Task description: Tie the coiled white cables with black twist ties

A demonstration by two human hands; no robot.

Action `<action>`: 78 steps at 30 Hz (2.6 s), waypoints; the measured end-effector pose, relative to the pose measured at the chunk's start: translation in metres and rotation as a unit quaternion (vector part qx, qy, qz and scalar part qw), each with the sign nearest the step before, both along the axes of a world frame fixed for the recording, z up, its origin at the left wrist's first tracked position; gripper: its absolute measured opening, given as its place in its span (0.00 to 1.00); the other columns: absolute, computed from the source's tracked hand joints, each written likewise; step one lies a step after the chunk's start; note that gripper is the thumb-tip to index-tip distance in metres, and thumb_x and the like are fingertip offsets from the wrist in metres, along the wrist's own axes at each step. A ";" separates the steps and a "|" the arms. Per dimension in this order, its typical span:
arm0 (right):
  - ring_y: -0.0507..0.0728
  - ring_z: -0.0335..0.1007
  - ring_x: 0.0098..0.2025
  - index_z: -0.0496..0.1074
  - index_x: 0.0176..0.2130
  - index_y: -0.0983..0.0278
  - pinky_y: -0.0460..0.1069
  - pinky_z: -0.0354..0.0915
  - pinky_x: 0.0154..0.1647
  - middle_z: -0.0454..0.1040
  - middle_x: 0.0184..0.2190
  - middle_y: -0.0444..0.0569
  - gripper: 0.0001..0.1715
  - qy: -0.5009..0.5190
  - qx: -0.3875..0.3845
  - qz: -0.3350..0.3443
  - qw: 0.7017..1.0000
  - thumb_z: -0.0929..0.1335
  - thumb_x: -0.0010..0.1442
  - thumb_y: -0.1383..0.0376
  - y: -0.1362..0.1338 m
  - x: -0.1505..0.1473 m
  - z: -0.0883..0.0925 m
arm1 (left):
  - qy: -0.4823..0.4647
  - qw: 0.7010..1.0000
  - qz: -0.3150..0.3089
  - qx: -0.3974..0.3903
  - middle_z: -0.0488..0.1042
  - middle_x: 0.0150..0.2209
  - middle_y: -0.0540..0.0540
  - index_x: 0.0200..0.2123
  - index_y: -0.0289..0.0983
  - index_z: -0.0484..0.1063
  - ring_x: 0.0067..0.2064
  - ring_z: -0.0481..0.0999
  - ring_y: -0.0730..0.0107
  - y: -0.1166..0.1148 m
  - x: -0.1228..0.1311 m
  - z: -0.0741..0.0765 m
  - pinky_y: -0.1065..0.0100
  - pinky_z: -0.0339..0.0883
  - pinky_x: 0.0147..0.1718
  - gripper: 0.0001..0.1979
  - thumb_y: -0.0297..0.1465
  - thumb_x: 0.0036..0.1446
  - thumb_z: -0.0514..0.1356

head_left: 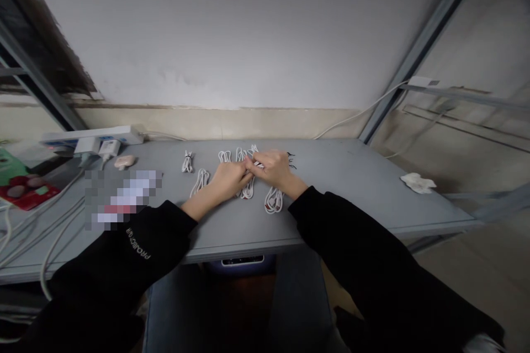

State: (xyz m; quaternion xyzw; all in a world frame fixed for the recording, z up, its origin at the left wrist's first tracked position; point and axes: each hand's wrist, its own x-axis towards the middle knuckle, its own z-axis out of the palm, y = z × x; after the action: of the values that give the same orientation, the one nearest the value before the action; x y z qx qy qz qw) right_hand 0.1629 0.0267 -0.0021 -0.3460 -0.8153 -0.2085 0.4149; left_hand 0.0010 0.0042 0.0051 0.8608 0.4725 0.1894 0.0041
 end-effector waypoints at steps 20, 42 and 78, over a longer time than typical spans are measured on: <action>0.51 0.56 0.23 0.65 0.23 0.62 0.48 0.51 0.29 0.60 0.18 0.41 0.33 0.071 -0.400 0.033 0.913 0.58 0.68 0.43 0.014 0.030 0.025 | 0.034 0.997 0.063 -0.007 0.76 0.46 0.34 0.49 0.34 0.67 0.46 0.77 0.55 -0.004 0.002 0.003 0.60 0.67 0.41 0.15 0.34 0.71 0.44; 0.61 0.72 0.47 0.76 0.46 0.67 0.51 0.63 0.46 0.77 0.47 0.59 0.20 0.068 -0.309 -0.262 0.912 0.60 0.62 0.74 0.058 0.105 -0.003 | -0.285 0.949 0.124 -0.060 0.63 0.25 0.51 0.27 0.42 0.56 0.30 0.66 0.65 0.017 -0.009 -0.001 0.65 0.58 0.34 0.13 0.34 0.67 0.47; 0.51 0.53 0.20 0.68 0.25 0.62 0.47 0.53 0.23 0.57 0.15 0.38 0.05 0.496 -0.415 -0.034 0.762 0.68 0.52 0.65 0.052 0.069 0.002 | -0.359 0.929 0.040 -0.081 0.58 0.23 0.53 0.26 0.40 0.59 0.27 0.60 0.70 0.016 -0.006 -0.005 0.67 0.54 0.29 0.17 0.40 0.66 0.47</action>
State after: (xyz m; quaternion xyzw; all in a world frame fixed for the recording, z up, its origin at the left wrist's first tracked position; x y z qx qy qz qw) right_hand 0.2324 0.0789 -0.0002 -0.5667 -0.4904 0.3375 0.5696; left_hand -0.0051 0.0199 0.0005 0.7124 0.4867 0.4470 0.2361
